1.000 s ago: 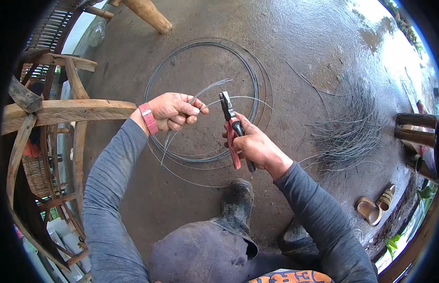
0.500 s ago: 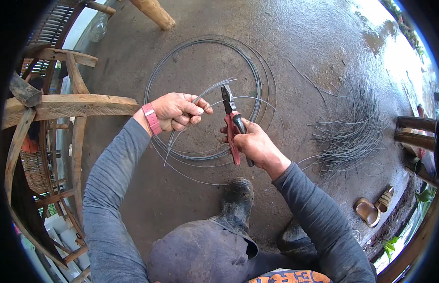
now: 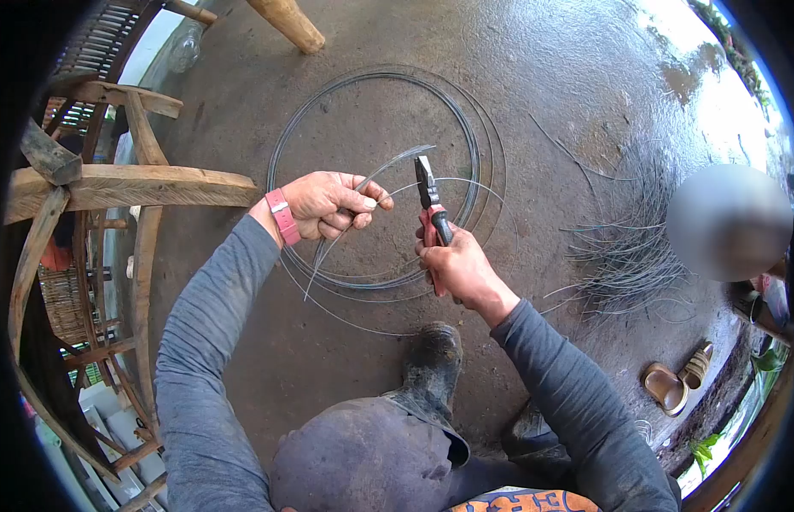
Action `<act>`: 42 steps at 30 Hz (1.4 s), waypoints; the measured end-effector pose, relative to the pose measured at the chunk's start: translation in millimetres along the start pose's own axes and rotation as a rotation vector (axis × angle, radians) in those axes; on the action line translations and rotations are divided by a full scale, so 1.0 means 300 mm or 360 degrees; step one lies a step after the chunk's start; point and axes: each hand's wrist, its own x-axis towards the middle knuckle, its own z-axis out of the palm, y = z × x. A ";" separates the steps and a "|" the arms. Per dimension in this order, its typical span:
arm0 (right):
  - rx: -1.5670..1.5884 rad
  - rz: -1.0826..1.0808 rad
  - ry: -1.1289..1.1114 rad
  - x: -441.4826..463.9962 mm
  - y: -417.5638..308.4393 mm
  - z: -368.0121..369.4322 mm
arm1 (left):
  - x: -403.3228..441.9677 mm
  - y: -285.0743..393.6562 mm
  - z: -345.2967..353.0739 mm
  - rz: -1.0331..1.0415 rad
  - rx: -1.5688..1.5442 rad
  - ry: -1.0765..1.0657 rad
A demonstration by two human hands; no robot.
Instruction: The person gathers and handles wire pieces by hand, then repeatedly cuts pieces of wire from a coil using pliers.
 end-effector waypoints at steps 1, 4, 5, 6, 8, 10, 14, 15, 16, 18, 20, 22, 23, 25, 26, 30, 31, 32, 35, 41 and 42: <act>-0.0038 -0.0010 0.0017 -0.003 -0.001 0.003 | 0.001 -0.002 0.002 0.0012 0.0006 -0.0003; -0.0123 -0.0028 0.0070 0.003 -0.011 0.006 | 0.010 -0.019 0.007 0.0041 0.0036 0.0039; -0.0147 -0.0034 0.0088 0.009 -0.017 0.003 | 0.014 -0.027 0.013 0.0047 0.0052 0.0088; -0.0305 -0.0156 0.0123 0.011 -0.022 -0.002 | 0.017 -0.037 0.017 0.0048 0.0068 0.0135; -0.0488 -0.0284 0.0149 0.011 -0.036 -0.021 | 0.015 -0.061 0.023 0.0110 0.0052 0.0154; -0.0407 -0.0181 0.0081 0.002 -0.048 -0.051 | 0.008 -0.088 -0.012 0.0184 0.0009 0.0136; -0.0410 0.0028 -0.0096 -0.051 -0.103 -0.122 | -0.025 -0.187 -0.081 0.0474 -0.0084 0.0258; -0.0515 0.0114 -0.0164 -0.076 -0.137 -0.139 | -0.023 -0.224 -0.106 0.0545 -0.0257 0.0278; -0.0621 0.0205 -0.0223 -0.106 -0.166 -0.155 | -0.042 -0.243 -0.105 0.0590 -0.0357 0.0289; -0.0843 0.0239 -0.0290 -0.155 -0.190 -0.184 | -0.067 -0.283 -0.103 0.0691 -0.0482 0.0322; -0.1132 0.0358 -0.0365 -0.220 -0.230 -0.208 | -0.104 -0.309 -0.058 0.0692 -0.0633 0.0403; -0.1389 0.0423 -0.0474 -0.314 -0.314 -0.208 | -0.116 -0.373 -0.038 0.0671 -0.0873 0.0383; -0.1466 0.0378 -0.0537 -0.366 -0.349 -0.209 | -0.117 -0.413 -0.025 0.0660 -0.1046 0.0319; -0.1363 0.0557 -0.0575 -0.446 -0.385 -0.242 | -0.136 -0.488 0.048 0.0741 -0.1183 0.0325; -0.1348 0.0442 -0.0604 -0.487 -0.373 -0.277 | -0.156 -0.524 0.088 0.0725 -0.1460 0.0255; -0.0897 0.0493 -0.0346 -0.615 -0.379 -0.356 | -0.108 -0.772 0.215 0.0805 -0.1245 0.0394; -0.0684 0.0471 -0.0347 -0.620 -0.340 -0.395 | -0.101 -0.816 0.248 0.0796 -0.0876 0.0642; -0.0641 0.0388 -0.0308 -0.620 -0.338 -0.398 | -0.107 -0.831 0.286 0.0843 -0.0858 0.0775; -0.0660 0.0434 -0.0193 -0.589 -0.336 -0.380 | -0.109 -0.838 0.302 0.0896 -0.0890 0.0887; -0.0813 0.0380 -0.0299 -0.579 -0.348 -0.339 | -0.042 -0.850 0.138 0.1164 0.0386 0.1610; -0.0824 0.0362 -0.0357 -0.575 -0.341 -0.355 | -0.144 -0.784 0.175 0.1093 0.0454 0.1625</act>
